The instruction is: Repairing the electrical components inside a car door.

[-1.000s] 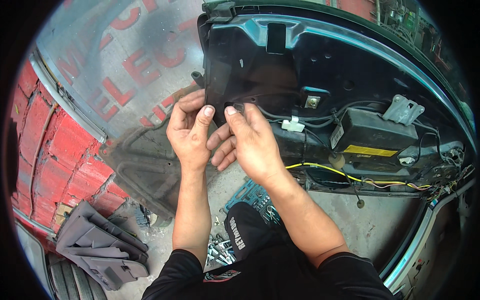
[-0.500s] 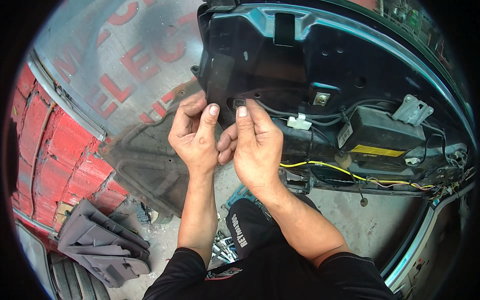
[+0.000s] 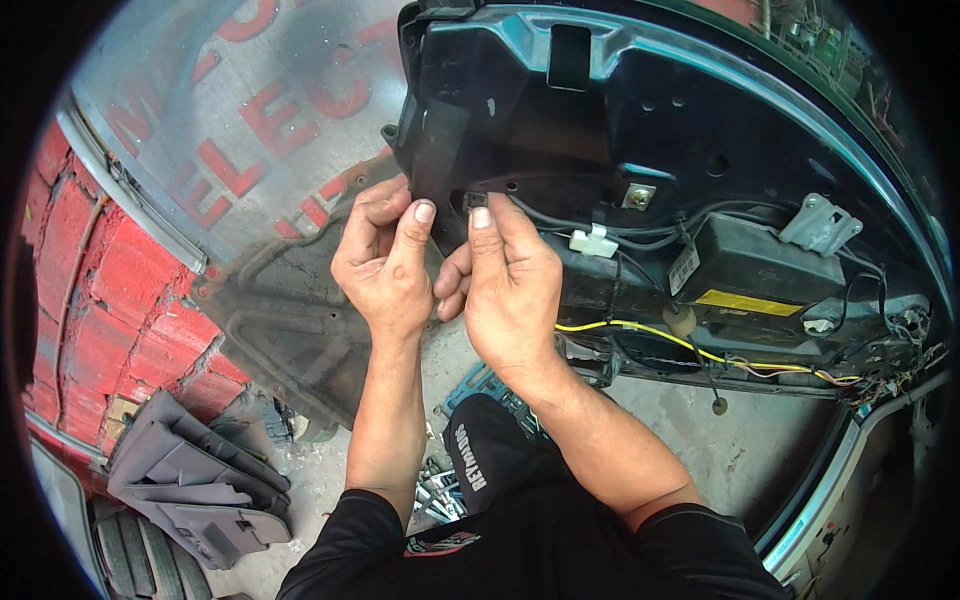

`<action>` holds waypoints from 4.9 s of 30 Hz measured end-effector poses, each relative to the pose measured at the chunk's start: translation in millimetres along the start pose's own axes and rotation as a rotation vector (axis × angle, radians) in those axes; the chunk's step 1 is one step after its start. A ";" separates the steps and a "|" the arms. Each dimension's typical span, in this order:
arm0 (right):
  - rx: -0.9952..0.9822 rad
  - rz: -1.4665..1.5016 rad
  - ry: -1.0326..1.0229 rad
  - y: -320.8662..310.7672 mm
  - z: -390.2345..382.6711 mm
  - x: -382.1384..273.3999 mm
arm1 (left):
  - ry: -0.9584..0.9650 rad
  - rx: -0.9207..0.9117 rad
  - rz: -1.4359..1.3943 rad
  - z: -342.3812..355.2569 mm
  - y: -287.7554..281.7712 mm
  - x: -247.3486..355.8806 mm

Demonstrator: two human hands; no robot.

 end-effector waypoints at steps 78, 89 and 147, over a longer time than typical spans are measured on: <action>0.302 -1.610 -1.263 -40.8 -2.0 -242.0 | 0.354 -0.076 0.784 -8.9 65.6 55.9; 0.308 -1.570 -1.263 -46.8 -2.4 -242.4 | 0.093 -0.021 0.737 -10.7 79.7 41.4; 0.023 -1.419 -0.751 -245.7 -86.6 -70.9 | 0.400 0.235 0.907 -57.3 70.3 70.0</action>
Point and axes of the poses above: each hand's wrist, its own z-axis towards the middle knuckle, its own y-axis out of the palm, x = y × z, the point moved 10 cm from there along z, towards the middle knuckle, and after that the axes turned 1 degree about y, right-handed, at the moved point
